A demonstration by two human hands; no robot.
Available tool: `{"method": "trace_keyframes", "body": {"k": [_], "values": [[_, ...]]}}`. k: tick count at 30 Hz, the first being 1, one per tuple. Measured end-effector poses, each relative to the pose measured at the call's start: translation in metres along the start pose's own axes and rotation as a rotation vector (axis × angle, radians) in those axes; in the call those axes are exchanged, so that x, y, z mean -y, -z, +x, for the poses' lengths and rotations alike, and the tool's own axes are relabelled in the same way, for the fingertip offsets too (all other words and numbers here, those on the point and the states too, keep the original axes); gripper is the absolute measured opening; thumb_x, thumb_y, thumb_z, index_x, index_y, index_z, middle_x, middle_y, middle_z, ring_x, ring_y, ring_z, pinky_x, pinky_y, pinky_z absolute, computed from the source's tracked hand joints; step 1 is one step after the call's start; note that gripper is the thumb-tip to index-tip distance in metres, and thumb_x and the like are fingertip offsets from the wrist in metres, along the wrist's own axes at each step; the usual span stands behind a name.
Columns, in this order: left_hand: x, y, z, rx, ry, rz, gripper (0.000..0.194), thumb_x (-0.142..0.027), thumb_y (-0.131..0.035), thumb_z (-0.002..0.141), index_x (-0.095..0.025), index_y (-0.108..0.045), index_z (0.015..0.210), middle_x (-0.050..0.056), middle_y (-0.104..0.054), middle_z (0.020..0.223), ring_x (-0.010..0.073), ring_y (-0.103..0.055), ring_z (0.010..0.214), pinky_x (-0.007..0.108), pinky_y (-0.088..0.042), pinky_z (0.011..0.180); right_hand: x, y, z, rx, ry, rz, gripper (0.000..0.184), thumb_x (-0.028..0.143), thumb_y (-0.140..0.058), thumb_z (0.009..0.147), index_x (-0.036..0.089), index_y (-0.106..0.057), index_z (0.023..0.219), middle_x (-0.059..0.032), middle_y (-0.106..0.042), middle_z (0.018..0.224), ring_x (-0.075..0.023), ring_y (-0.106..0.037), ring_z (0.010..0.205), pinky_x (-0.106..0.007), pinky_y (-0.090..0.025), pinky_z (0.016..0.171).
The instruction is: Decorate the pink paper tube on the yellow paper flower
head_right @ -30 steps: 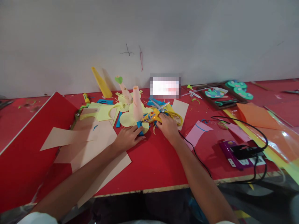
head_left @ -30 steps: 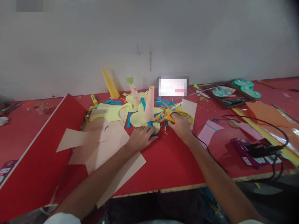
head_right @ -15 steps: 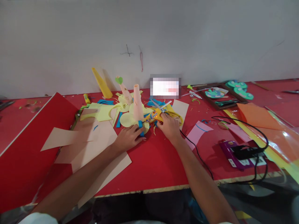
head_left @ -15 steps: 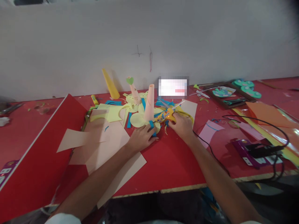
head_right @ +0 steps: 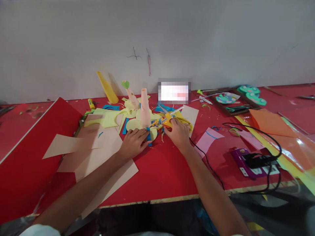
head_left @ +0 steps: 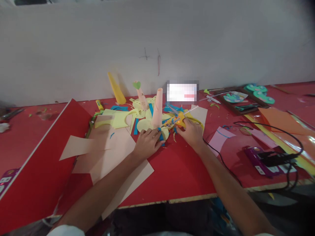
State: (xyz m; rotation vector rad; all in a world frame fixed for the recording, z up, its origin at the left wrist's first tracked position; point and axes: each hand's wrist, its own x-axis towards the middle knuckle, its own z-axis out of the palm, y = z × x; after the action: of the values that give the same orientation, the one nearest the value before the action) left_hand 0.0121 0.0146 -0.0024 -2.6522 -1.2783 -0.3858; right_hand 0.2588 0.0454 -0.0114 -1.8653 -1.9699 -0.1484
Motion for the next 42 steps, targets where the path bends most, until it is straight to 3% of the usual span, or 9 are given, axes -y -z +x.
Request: {"method": "trace_keyframes", "body": {"k": [9, 18, 31, 37, 42], "values": [[-0.002, 0.0013, 0.0006, 0.001, -0.003, -0.01, 0.041, -0.05, -0.05, 0.104, -0.018, -0.066, 0.123, 0.011, -0.071, 0.127, 0.0264, -0.063, 0.104, 0.043, -0.041, 0.083, 0.0061, -0.0032, -0.0018, 0.056, 0.031, 0.042, 0.03, 0.045, -0.062, 0.094, 0.018, -0.066, 0.107, -0.0124, -0.077, 0.104, -0.0283, -0.067, 0.087, -0.033, -0.034, 0.07], [0.0014, -0.0035, -0.0011, -0.05, -0.152, 0.024, 0.026, -0.023, -0.045, 0.107, -0.022, -0.07, 0.11, 0.007, -0.074, 0.107, 0.0215, -0.062, 0.094, 0.039, -0.039, 0.079, 0.0061, -0.0061, -0.0025, 0.052, 0.035, 0.017, 0.03, 0.046, -0.062, 0.095, 0.019, -0.066, 0.109, -0.011, -0.077, 0.103, -0.0281, -0.068, 0.086, -0.033, -0.033, 0.067], [0.0003, -0.0032, -0.0006, 0.0, -0.137, -0.041, 0.023, -0.032, -0.05, 0.106, -0.021, -0.067, 0.117, 0.008, -0.073, 0.116, 0.0219, -0.063, 0.1, 0.04, -0.039, 0.081, 0.0045, -0.0025, -0.0019, 0.014, 0.009, 0.026, 0.035, 0.049, -0.063, 0.093, 0.018, -0.066, 0.108, -0.0125, -0.077, 0.105, -0.029, -0.067, 0.088, -0.034, -0.034, 0.069], [0.001, -0.0039, -0.0002, 0.031, -0.118, -0.048, 0.023, -0.037, -0.053, 0.105, -0.021, -0.068, 0.114, 0.008, -0.073, 0.115, 0.0224, -0.063, 0.1, 0.039, -0.04, 0.08, 0.0084, -0.0059, -0.0045, 0.021, 0.095, 0.025, 0.032, 0.045, -0.062, 0.095, 0.018, -0.067, 0.112, -0.0125, -0.077, 0.105, -0.0282, -0.067, 0.088, -0.034, -0.036, 0.07], [0.002, -0.0056, -0.0008, 0.039, -0.12, -0.048, 0.023, -0.036, -0.053, 0.105, -0.022, -0.068, 0.115, 0.006, -0.072, 0.116, 0.0216, -0.063, 0.099, 0.038, -0.041, 0.08, 0.0075, -0.0043, -0.0029, 0.015, 0.068, 0.03, 0.025, 0.04, -0.062, 0.096, 0.019, -0.068, 0.107, -0.0114, -0.077, 0.103, -0.0283, -0.068, 0.09, -0.034, -0.036, 0.071]]}}
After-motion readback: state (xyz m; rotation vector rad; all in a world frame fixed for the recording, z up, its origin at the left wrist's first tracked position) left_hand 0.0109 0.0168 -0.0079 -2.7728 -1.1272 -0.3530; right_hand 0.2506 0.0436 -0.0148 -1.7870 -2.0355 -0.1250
